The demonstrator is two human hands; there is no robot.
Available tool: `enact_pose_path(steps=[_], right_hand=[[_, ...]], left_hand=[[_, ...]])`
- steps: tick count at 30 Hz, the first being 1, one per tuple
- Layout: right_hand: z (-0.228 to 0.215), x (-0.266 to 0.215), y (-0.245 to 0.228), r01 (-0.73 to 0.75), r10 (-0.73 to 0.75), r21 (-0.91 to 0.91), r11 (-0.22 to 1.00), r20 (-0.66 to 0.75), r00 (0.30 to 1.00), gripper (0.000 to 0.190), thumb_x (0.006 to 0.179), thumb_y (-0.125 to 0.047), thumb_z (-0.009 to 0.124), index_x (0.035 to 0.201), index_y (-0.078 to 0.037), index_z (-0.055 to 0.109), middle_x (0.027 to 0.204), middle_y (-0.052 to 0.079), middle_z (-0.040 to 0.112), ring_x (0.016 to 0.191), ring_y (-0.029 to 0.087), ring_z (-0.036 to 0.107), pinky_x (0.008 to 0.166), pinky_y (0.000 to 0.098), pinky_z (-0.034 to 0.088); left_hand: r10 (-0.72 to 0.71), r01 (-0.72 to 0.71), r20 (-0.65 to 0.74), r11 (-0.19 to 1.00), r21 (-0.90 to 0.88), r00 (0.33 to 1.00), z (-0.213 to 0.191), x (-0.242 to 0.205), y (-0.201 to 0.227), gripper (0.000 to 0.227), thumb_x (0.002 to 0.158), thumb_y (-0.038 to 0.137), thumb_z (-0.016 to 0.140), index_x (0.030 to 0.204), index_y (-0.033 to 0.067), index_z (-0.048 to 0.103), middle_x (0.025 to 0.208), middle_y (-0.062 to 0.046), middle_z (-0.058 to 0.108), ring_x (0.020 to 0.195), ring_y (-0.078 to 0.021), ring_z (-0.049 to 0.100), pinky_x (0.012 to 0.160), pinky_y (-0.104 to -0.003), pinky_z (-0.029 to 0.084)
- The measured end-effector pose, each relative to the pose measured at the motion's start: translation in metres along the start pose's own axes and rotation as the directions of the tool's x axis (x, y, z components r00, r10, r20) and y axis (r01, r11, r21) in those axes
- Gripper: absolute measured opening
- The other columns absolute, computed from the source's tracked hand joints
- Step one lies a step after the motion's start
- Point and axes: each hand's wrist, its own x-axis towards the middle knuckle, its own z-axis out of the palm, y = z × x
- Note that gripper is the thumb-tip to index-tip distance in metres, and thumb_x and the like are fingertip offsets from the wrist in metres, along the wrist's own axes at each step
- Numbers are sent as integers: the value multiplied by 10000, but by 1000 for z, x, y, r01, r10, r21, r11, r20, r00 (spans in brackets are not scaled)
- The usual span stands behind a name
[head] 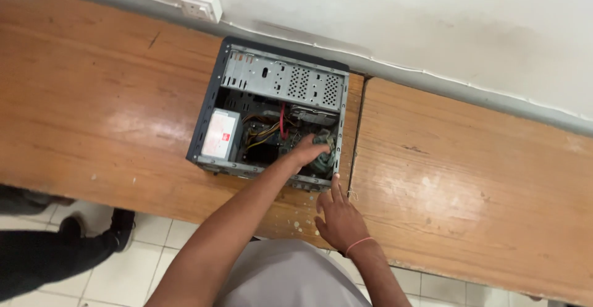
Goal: The person cleans the interior of an open desktop computer case placed on a wooden table. Using a cloth, they wipe the power supply unit, motherboard, and internal cables, moving components slightly to reach different areas.
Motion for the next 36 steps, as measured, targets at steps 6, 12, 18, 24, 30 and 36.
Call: enact_pose_path(steps=[6,12,18,24,30,36], right_hand=[[-16,-12,-7,-82,78,17,996,175,981,160,878,-215,701,977,-133,606,1675,290,16,1068,465,664,905,512,552],[-7,-12,4,-16,17,-8,1000,167,986,161,853,-228,730,872,-111,622,1664,297,-2,987,447,703,854,511,566],[-7,-10,-4,-26,43,-89,996,192,981,186,870,-242,733,889,-102,612,1658,340,-41,945,446,718,833,491,585],[-1,-6,-11,-50,74,-130,990,190,979,230,853,-249,761,932,-101,604,1625,374,-80,959,448,709,814,494,587],[2,0,-21,-92,111,-111,989,181,977,257,860,-265,765,969,-101,600,1606,421,-86,923,460,715,824,466,593],[8,5,-28,-146,163,-115,983,163,973,314,857,-280,774,1026,-96,584,1572,463,-92,901,473,711,830,462,591]], left_hand=[[-316,163,-341,897,-411,885,31,-2,34,538,784,238,734,1270,44,607,1175,-173,693,1018,-312,686,813,-478,546],[-327,-234,-722,795,-559,610,34,29,25,689,830,246,810,1404,95,462,1338,-136,595,1165,-328,579,953,-469,459],[-307,-223,-761,834,-504,572,58,40,16,681,737,207,865,1312,9,560,1257,-183,687,1124,-326,665,980,-417,505],[-326,-212,-659,771,-600,678,51,43,10,715,725,154,856,1347,39,520,1282,-145,667,1144,-296,635,998,-393,476],[-452,-437,-617,444,-782,645,5,18,51,670,727,161,791,1335,121,513,1237,-82,660,1047,-259,658,810,-417,541],[-366,-506,-720,528,-682,589,18,45,20,677,732,172,825,1343,55,558,1252,-117,692,1016,-243,690,794,-371,568]])
